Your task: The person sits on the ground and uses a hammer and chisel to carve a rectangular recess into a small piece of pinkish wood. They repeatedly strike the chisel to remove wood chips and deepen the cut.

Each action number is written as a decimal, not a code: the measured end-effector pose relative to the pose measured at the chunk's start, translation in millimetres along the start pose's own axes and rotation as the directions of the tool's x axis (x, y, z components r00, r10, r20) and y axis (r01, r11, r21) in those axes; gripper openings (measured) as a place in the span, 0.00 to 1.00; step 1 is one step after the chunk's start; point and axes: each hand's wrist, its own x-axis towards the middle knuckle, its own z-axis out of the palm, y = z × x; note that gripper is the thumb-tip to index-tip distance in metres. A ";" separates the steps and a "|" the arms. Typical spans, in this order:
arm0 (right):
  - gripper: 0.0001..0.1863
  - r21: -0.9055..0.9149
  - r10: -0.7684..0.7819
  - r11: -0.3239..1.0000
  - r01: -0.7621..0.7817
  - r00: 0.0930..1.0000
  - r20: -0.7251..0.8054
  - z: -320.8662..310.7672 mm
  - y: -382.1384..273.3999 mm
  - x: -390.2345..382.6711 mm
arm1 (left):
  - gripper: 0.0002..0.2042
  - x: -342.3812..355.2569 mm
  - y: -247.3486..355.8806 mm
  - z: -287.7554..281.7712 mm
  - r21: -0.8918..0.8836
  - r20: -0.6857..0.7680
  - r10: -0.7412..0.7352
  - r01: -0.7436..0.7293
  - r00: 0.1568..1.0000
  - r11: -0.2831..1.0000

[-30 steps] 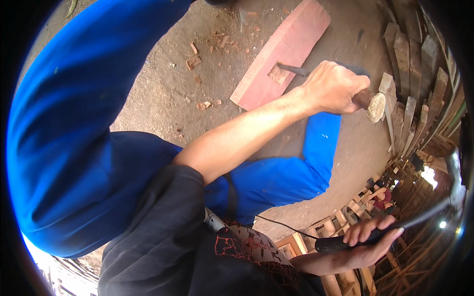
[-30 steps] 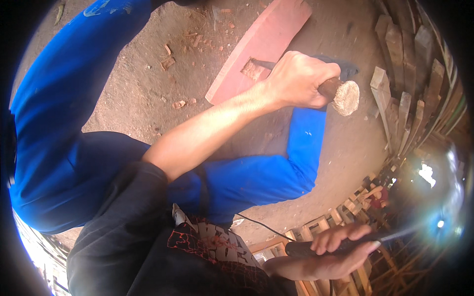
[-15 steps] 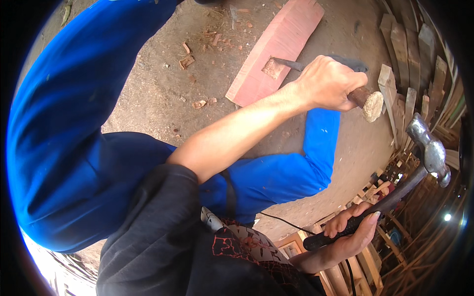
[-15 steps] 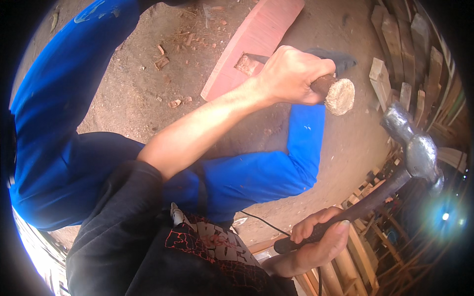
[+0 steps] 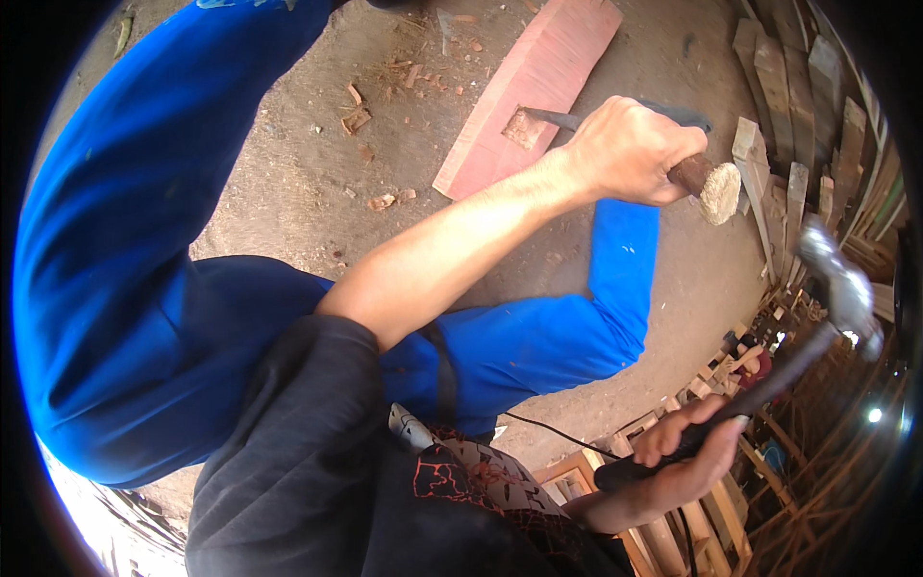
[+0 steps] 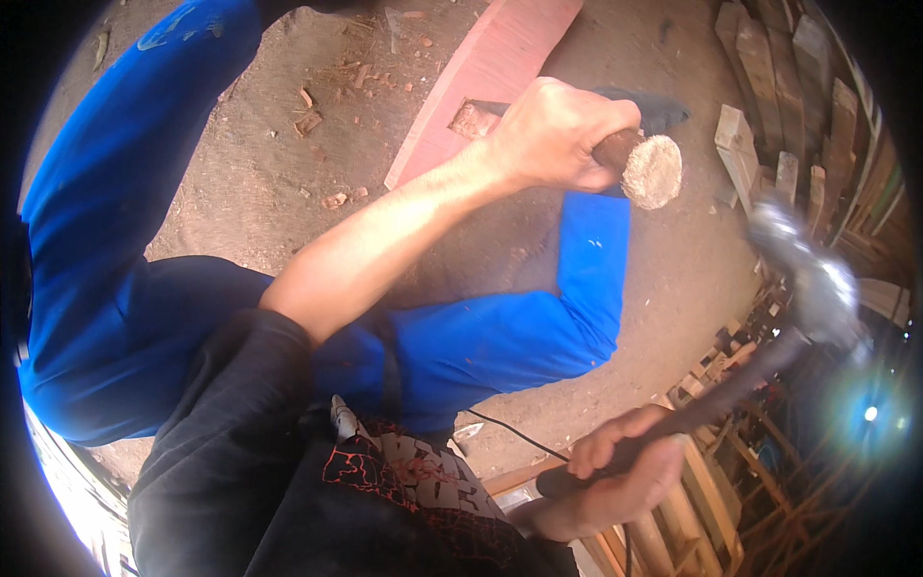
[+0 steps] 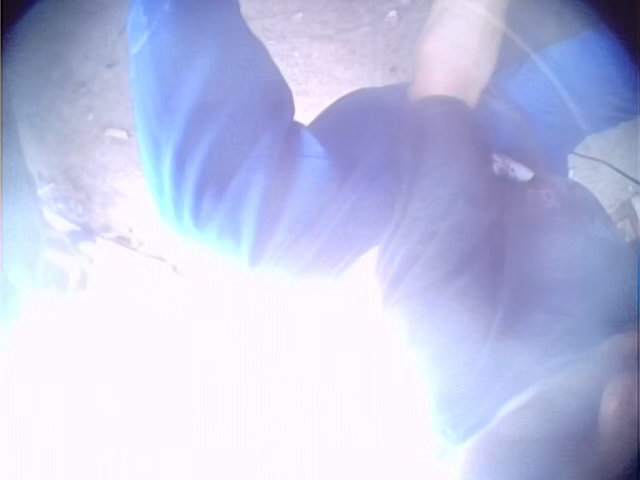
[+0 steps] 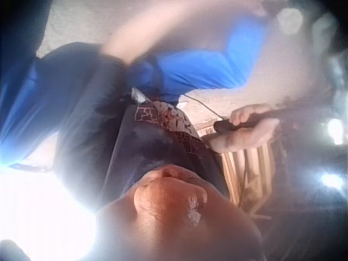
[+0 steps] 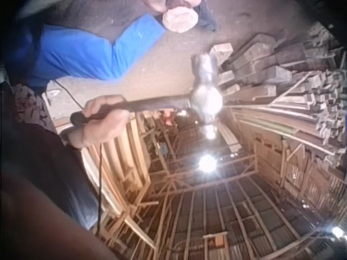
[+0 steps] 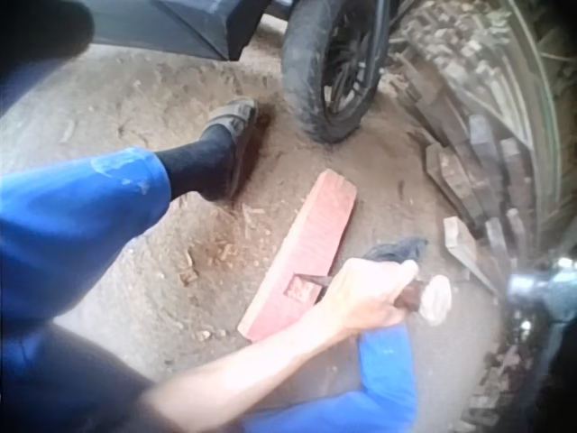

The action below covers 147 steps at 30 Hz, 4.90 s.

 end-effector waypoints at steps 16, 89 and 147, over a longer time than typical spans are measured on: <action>0.21 -0.004 0.005 1.000 -0.005 1.000 -0.030 -6.6 -7.8 -1.3 | 0.13 -1.8 -9.7 -3.1 -0.037 0.005 0.006 -0.005 1.000 0.999; 0.15 0.100 0.725 0.389 -0.916 0.372 0.580 3.3 236.6 29.1 | 0.12 35.3 16.0 -10.4 0.015 -0.042 -0.307 0.307 0.951 0.951; 0.20 0.082 0.708 0.467 -0.881 0.428 0.562 1.1 236.4 30.1 | 0.07 44.2 -2.4 -8.3 0.051 0.102 -0.289 0.285 0.952 0.957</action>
